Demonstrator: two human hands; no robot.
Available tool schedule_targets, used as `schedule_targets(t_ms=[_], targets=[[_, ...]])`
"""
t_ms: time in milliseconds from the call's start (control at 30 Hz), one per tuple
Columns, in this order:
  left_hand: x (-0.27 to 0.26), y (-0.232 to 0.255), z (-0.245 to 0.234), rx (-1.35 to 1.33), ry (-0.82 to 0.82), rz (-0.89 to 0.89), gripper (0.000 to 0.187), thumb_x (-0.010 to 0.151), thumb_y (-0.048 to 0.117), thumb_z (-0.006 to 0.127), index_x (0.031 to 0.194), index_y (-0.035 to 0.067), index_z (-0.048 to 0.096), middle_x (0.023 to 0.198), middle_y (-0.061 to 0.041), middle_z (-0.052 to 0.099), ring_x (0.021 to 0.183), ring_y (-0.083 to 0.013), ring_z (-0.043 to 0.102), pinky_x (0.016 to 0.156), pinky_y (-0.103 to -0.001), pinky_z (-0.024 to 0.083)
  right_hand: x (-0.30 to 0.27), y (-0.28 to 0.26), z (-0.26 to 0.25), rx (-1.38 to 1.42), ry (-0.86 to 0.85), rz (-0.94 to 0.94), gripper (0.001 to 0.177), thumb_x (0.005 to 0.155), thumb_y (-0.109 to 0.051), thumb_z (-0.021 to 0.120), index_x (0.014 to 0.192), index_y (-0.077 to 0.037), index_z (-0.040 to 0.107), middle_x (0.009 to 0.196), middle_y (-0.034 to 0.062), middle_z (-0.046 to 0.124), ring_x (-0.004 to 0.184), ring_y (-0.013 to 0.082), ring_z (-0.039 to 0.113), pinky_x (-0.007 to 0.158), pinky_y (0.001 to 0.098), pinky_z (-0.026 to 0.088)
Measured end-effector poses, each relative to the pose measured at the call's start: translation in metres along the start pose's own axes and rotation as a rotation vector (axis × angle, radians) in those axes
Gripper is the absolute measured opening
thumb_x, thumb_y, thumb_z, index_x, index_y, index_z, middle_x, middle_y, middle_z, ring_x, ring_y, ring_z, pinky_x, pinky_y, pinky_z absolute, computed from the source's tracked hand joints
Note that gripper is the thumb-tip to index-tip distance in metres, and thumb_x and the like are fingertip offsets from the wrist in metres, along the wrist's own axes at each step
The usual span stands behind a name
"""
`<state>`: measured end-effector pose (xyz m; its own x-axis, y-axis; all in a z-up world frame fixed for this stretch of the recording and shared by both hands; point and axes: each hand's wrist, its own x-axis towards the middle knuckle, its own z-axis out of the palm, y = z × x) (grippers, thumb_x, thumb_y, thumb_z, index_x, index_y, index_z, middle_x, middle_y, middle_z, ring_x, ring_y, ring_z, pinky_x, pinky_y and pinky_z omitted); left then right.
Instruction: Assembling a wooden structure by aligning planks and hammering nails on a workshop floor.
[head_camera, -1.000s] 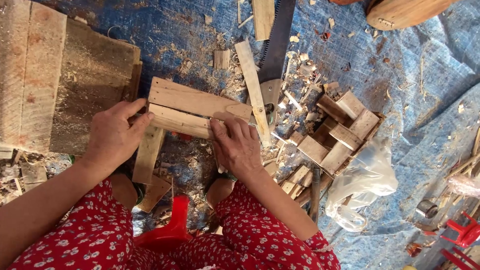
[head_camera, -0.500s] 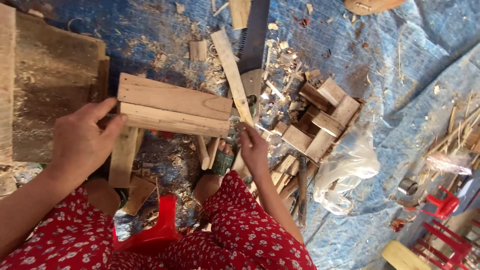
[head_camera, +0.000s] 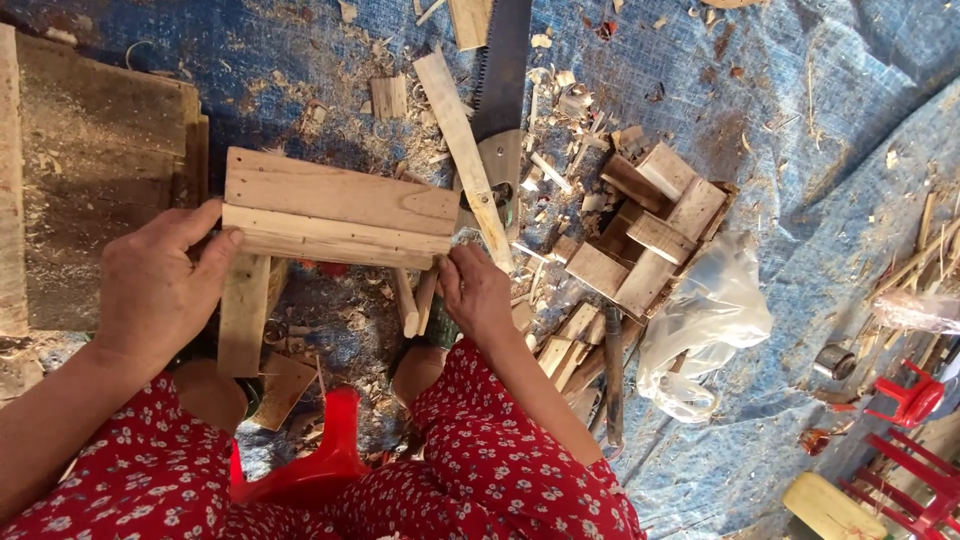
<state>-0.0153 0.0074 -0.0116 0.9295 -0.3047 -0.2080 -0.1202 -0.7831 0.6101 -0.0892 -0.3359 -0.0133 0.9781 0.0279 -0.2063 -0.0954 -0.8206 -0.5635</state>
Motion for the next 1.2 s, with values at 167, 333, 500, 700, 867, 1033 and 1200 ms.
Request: schedule_targets(t_ms=[167, 333, 500, 700, 867, 1033, 1200], targets=[[0.002, 0.003, -0.001, 0.029, -0.004, 0.008, 0.038, 0.108, 0.02, 0.072, 0.136, -0.005, 0.074, 0.105, -0.019, 0.077, 0.075, -0.0316, 0.071, 0.063, -0.047, 0.058, -0.001, 0.003, 0.005, 0.041, -0.027, 0.078, 0.037, 0.106, -0.037, 0.038, 0.102, -0.007, 0.059, 0.086, 0.0091, 0.059, 0.066, 0.0249, 0.059, 0.05, 0.0391, 0.045], [0.002, 0.005, 0.0, -0.011, -0.012, -0.027, 0.041, 0.106, 0.022, 0.072, 0.137, -0.005, 0.072, 0.11, -0.02, 0.076, 0.084, -0.0332, 0.073, 0.07, -0.047, 0.06, -0.002, 0.004, 0.009, 0.103, 0.013, 0.057, 0.037, 0.108, -0.037, 0.038, 0.095, -0.008, 0.056, 0.082, 0.0069, 0.058, 0.065, 0.0208, 0.057, 0.053, 0.0347, 0.044], [-0.001, 0.0, 0.006, 0.002, 0.06, 0.05, 0.04, 0.106, 0.018, 0.076, 0.137, -0.007, 0.072, 0.111, -0.019, 0.074, 0.089, -0.034, 0.071, 0.071, -0.046, 0.06, -0.001, 0.007, 0.012, 0.133, 0.039, 0.069, 0.035, 0.107, -0.037, 0.039, 0.097, -0.007, 0.057, 0.082, 0.0079, 0.06, 0.066, 0.0211, 0.058, 0.053, 0.0347, 0.046], [-0.002, -0.003, 0.012, 0.02, 0.059, 0.036, 0.044, 0.107, 0.022, 0.072, 0.139, -0.007, 0.071, 0.116, -0.019, 0.074, 0.091, -0.034, 0.072, 0.073, -0.047, 0.06, -0.008, 0.019, 0.021, 0.147, -0.027, 0.204, 0.04, 0.105, -0.048, 0.037, 0.101, -0.011, 0.052, 0.081, 0.0079, 0.059, 0.067, 0.0242, 0.058, 0.055, 0.0404, 0.045], [-0.003, -0.002, 0.011, 0.052, 0.035, 0.02, 0.046, 0.108, 0.027, 0.069, 0.142, -0.005, 0.07, 0.111, -0.016, 0.073, 0.086, -0.0324, 0.07, 0.069, -0.047, 0.06, -0.006, 0.014, 0.016, 0.141, -0.053, 0.198, 0.043, 0.104, -0.051, 0.034, 0.104, -0.012, 0.051, 0.083, 0.0079, 0.063, 0.07, 0.0249, 0.062, 0.056, 0.0403, 0.048], [0.0, 0.005, 0.004, 0.045, -0.048, -0.046, 0.06, 0.104, 0.037, 0.069, 0.15, -0.003, 0.064, 0.115, -0.016, 0.07, 0.088, -0.0317, 0.07, 0.064, -0.047, 0.06, -0.002, 0.007, 0.006, 0.144, -0.07, 0.213, 0.046, 0.103, -0.055, 0.033, 0.099, -0.013, 0.052, 0.081, 0.0058, 0.063, 0.066, 0.0221, 0.06, 0.056, 0.0386, 0.045], [0.004, 0.016, -0.017, -0.135, -0.092, -0.069, 0.062, 0.099, 0.024, 0.074, 0.15, -0.006, 0.053, 0.127, -0.026, 0.068, 0.055, -0.0242, 0.063, 0.056, -0.043, 0.063, -0.01, 0.01, -0.007, 0.307, 0.014, 0.247, 0.035, 0.106, -0.035, 0.036, 0.118, -0.006, 0.053, 0.073, -0.003, 0.052, 0.059, 0.012, 0.049, 0.049, 0.0249, 0.043]])
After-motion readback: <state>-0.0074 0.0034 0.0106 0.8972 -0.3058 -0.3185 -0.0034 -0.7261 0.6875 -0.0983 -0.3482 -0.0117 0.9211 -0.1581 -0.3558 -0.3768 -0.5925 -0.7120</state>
